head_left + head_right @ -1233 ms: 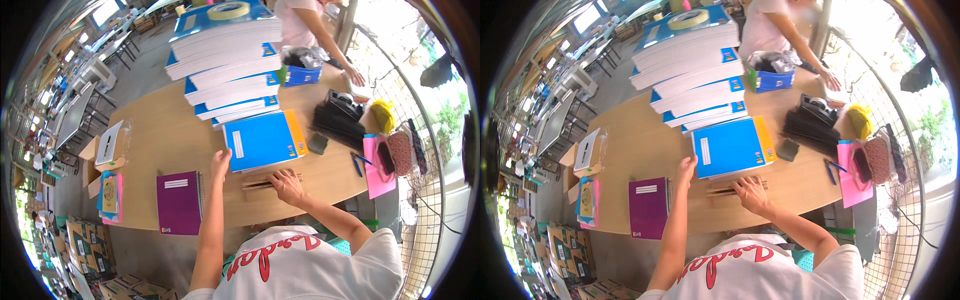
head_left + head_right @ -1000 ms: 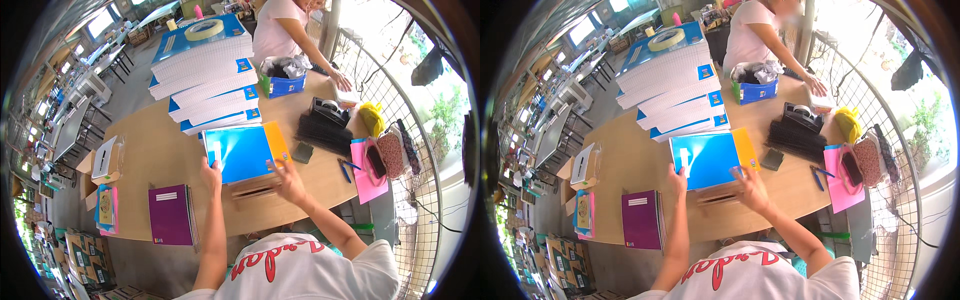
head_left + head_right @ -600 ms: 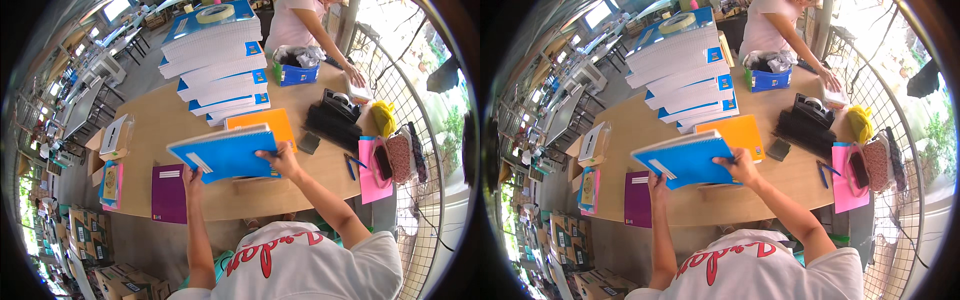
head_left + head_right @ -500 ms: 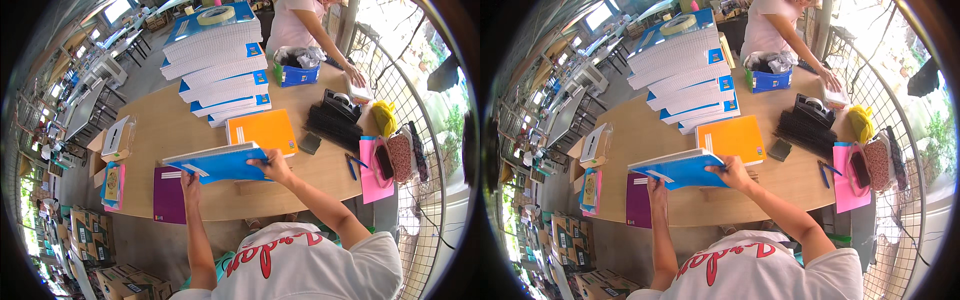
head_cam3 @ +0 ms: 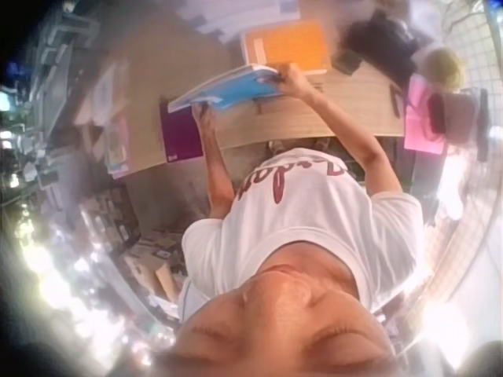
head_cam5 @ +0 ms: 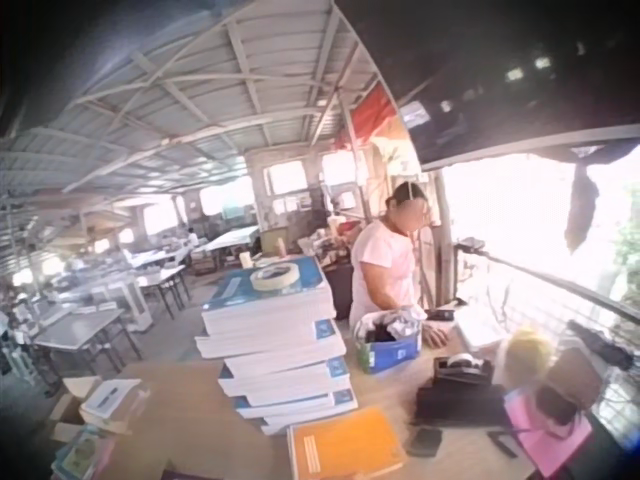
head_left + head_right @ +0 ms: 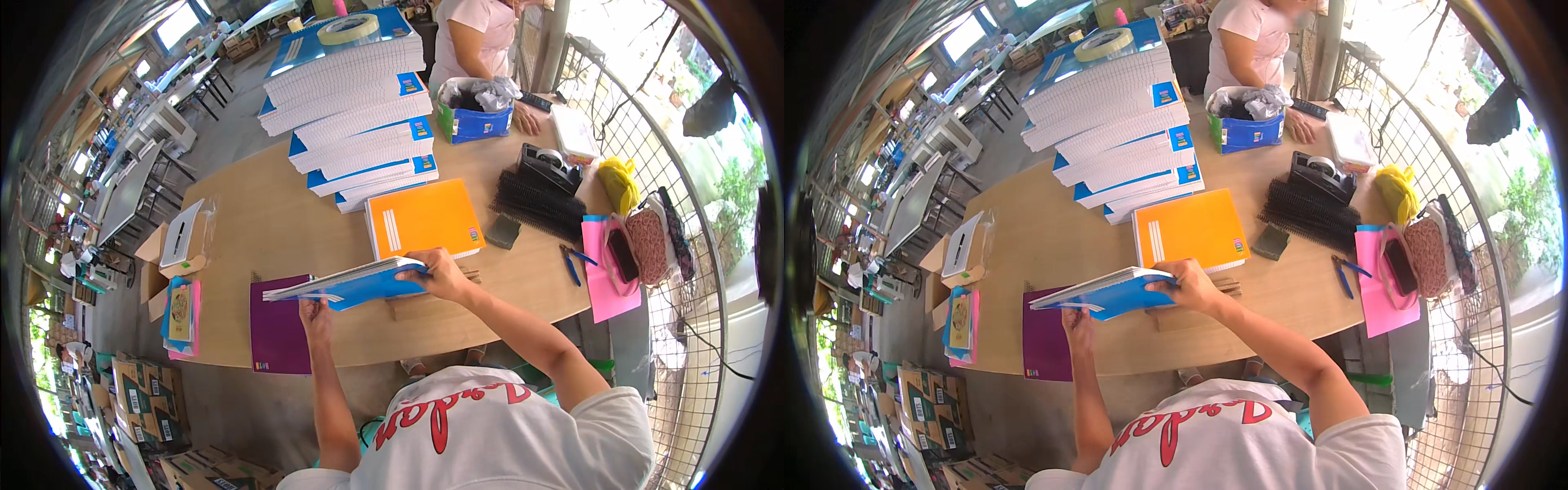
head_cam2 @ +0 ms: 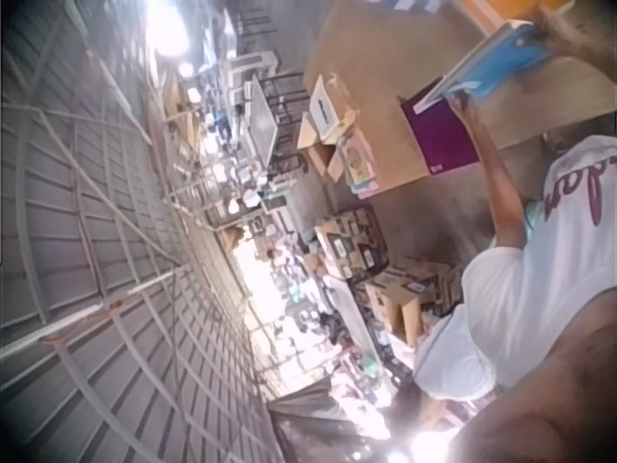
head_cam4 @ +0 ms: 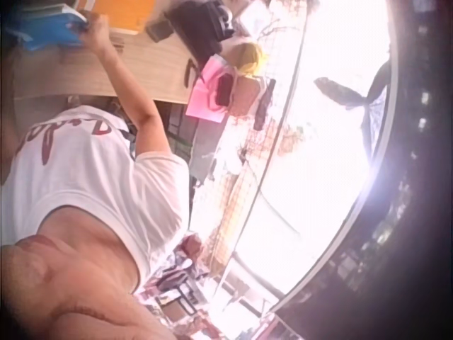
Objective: The person places a plastic spine onto the edge of several notebooks, using a sponge to apply liquid along the spine, and then stacks the notebooks on the table.
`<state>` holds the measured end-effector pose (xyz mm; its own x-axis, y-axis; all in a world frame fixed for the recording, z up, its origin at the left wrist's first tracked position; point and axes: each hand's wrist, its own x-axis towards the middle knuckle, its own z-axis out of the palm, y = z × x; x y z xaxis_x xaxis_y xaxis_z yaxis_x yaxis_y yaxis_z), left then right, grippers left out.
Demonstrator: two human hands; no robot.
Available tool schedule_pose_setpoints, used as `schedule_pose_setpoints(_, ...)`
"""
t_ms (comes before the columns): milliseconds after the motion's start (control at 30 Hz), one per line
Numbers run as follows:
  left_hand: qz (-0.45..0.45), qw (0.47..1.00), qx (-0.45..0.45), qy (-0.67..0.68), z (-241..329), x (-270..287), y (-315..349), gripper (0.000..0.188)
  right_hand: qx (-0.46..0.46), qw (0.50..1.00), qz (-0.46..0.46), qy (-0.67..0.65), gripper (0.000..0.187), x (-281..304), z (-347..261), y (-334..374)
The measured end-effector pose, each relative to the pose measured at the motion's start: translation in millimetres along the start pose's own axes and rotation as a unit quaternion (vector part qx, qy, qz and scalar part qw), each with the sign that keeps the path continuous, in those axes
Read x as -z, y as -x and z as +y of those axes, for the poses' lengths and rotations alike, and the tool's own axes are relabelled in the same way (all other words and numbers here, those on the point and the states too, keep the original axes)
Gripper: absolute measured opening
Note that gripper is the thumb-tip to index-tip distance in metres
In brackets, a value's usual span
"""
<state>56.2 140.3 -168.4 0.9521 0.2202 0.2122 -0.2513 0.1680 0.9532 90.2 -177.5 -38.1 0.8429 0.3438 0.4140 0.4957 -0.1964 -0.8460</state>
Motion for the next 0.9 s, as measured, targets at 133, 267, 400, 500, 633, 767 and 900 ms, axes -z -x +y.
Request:
schedule_pose_setpoints(133,0.008,0.999,0.042,0.018,-2.1,-11.6,11.5,0.03,-0.036,0.998,-0.017,0.05,0.029,13.7,-0.1,8.5)
schedule_pose_setpoints(267,-0.014,0.984,0.08,-0.159,-35.2,-36.1,43.0,0.031,-0.079,0.997,0.015,-0.003,0.035,56.6,34.0,48.2)
schedule_pose_setpoints(400,-0.091,0.989,0.077,0.092,-40.4,-102.5,40.1,0.039,-0.119,0.982,0.024,-0.147,0.042,81.9,98.3,112.3)
schedule_pose_setpoints(500,-0.123,0.963,0.239,0.005,-70.9,-48.5,36.1,0.063,-0.14,0.959,0.015,-0.244,0.043,48.4,85.2,108.3)
schedule_pose_setpoints(633,-0.12,0.978,0.104,-0.134,-62.4,-55.1,43.8,0.093,-0.159,0.974,0.037,-0.159,0.043,35.2,121.2,124.6)
schedule_pose_setpoints(767,0.049,0.862,-0.27,-0.426,88.6,-148.9,68.8,0.095,-0.181,0.977,0.029,-0.108,0.035,58.6,123.9,135.6)
schedule_pose_setpoints(900,-0.194,0.75,-0.304,-0.554,141.1,-226.2,77.2,0.061,-0.221,0.97,0.103,-0.016,0.031,166.4,153.4,129.2)
